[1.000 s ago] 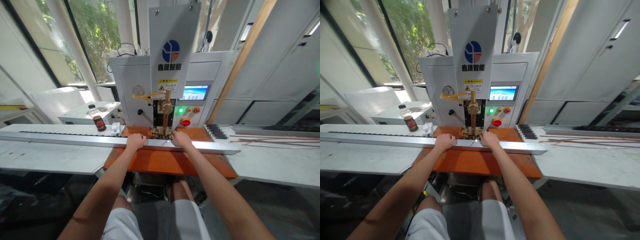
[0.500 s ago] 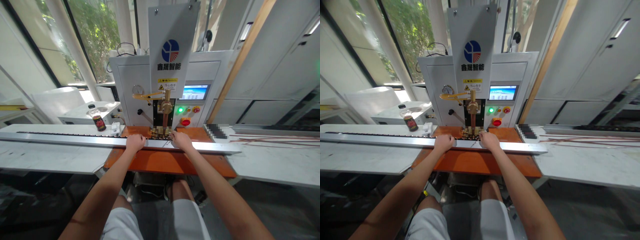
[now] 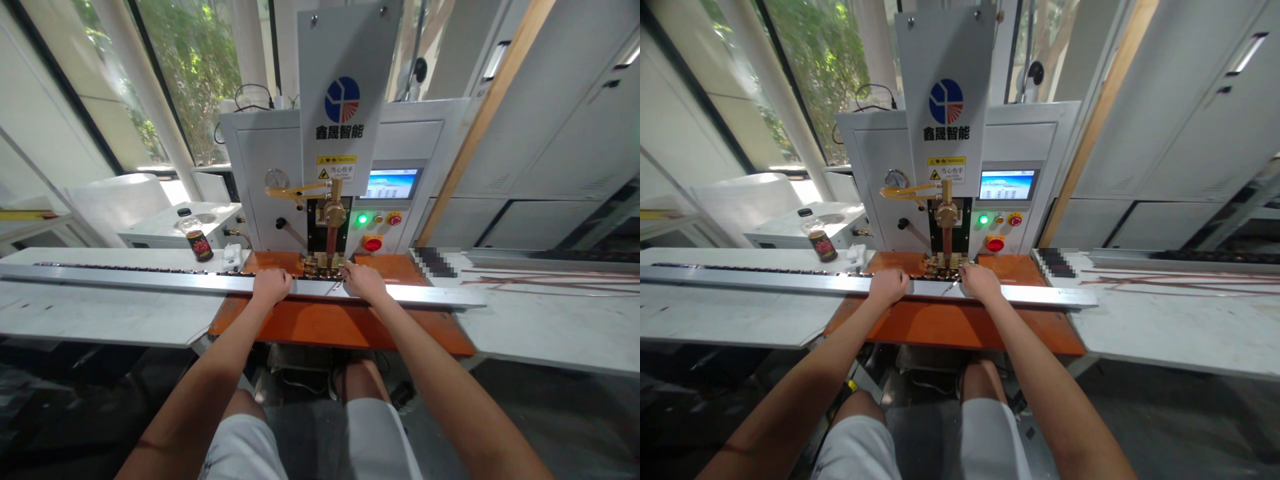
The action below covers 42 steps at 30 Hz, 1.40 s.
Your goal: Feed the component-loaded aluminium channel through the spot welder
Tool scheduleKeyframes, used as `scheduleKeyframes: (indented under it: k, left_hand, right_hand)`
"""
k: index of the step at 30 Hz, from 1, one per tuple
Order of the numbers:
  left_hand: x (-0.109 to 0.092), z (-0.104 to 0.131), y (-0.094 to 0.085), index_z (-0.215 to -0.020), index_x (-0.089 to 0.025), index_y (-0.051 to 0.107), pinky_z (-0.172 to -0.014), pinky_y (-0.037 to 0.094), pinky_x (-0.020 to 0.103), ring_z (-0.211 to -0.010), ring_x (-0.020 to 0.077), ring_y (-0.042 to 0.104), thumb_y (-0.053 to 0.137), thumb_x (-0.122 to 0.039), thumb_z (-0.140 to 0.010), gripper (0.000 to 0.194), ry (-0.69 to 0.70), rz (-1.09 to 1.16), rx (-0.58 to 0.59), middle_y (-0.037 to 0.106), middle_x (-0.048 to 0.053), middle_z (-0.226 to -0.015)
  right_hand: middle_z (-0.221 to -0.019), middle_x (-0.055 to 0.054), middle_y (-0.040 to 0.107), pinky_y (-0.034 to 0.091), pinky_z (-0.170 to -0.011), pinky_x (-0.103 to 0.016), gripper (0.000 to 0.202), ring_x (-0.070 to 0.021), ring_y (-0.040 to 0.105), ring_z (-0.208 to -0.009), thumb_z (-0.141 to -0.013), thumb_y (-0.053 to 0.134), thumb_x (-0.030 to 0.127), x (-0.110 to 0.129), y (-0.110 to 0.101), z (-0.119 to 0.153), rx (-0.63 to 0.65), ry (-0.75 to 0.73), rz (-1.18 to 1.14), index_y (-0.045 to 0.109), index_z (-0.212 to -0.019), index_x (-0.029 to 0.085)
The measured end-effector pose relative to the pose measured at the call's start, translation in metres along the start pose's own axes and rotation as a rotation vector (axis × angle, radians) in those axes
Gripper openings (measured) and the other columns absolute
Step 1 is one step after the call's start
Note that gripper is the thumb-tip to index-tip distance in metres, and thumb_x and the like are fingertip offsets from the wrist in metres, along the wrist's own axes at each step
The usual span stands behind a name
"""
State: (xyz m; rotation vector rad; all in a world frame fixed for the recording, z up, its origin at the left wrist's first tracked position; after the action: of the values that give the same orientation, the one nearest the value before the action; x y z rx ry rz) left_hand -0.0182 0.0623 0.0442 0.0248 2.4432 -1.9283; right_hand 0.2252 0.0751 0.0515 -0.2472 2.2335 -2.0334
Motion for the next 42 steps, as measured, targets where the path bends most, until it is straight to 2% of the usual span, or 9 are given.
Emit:
scheduleKeyframes:
  k: [5,9,29,36,42]
  left_hand:
    - [0.0008,0.0008,0.0013,-0.094,-0.012,0.074,-0.092,0.044,0.041,-0.098,0.0316,0.064,0.027,-0.037,-0.092,0.053,-0.005,0.021,0.005,0.072,0.017,-0.098]
    - [0.0018,0.0014,0.0033,-0.094,-0.014,0.073,-0.093,0.043,0.041,-0.100,0.0313,0.063,0.027,-0.036,-0.092,0.052,0.001,0.033,0.004,0.071,0.016,-0.100]
    - [0.0025,0.0028,0.0033,-0.096,-0.015,0.074,-0.091,0.044,0.043,-0.098,0.0326,0.063,0.028,-0.037,-0.092,0.052,-0.004,0.024,-0.020,0.071,0.016,-0.098]
    - [0.0005,0.0027,0.0009,-0.093,-0.015,0.075,-0.087,0.045,0.044,-0.093,0.0327,0.064,0.027,-0.036,-0.091,0.052,-0.010,0.018,-0.055,0.071,0.016,-0.096]
    - [-0.0019,0.0031,0.0002,-0.094,-0.016,0.075,-0.087,0.046,0.041,-0.095,0.0313,0.064,0.029,-0.036,-0.090,0.050,-0.030,0.005,-0.054,0.072,0.014,-0.097]
  right_hand:
    - [-0.115,-0.015,0.068,0.044,-0.085,-0.034,0.050,-0.0269,0.064,-0.105,-0.100,0.019,0.041,0.0009,-0.0001,0.0015,0.038,0.006,0.001,0.057,-0.125,0.020]
    - [-0.111,-0.016,0.069,0.045,-0.083,-0.036,0.051,-0.0283,0.065,-0.102,-0.100,0.018,0.042,0.0011,-0.0002,0.0028,0.009,-0.008,0.006,0.058,-0.123,0.020]
    - [-0.109,-0.016,0.070,0.043,-0.087,-0.036,0.049,-0.0279,0.065,-0.103,-0.100,0.018,0.040,-0.0003,-0.0002,0.0053,-0.015,-0.003,0.012,0.056,-0.123,0.019]
    - [-0.107,-0.016,0.070,0.045,-0.084,-0.036,0.051,-0.0286,0.066,-0.101,-0.100,0.017,0.042,-0.0008,0.0001,0.0033,-0.027,-0.007,0.018,0.057,-0.120,0.019]
    - [-0.109,-0.016,0.070,0.044,-0.086,-0.036,0.049,-0.0275,0.065,-0.103,-0.100,0.017,0.040,-0.0020,-0.0005,0.0035,-0.014,0.012,0.029,0.056,-0.122,0.018]
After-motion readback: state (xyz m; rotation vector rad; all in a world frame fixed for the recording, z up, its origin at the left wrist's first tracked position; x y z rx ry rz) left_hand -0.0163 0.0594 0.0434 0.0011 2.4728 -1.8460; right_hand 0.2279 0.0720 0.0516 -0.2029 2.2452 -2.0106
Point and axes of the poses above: each hand's wrist, its own z-axis away from the middle knuckle, its own y-axis out of the palm, x = y × z, the point moved 5 cm from there along -z, towards the middle knuckle
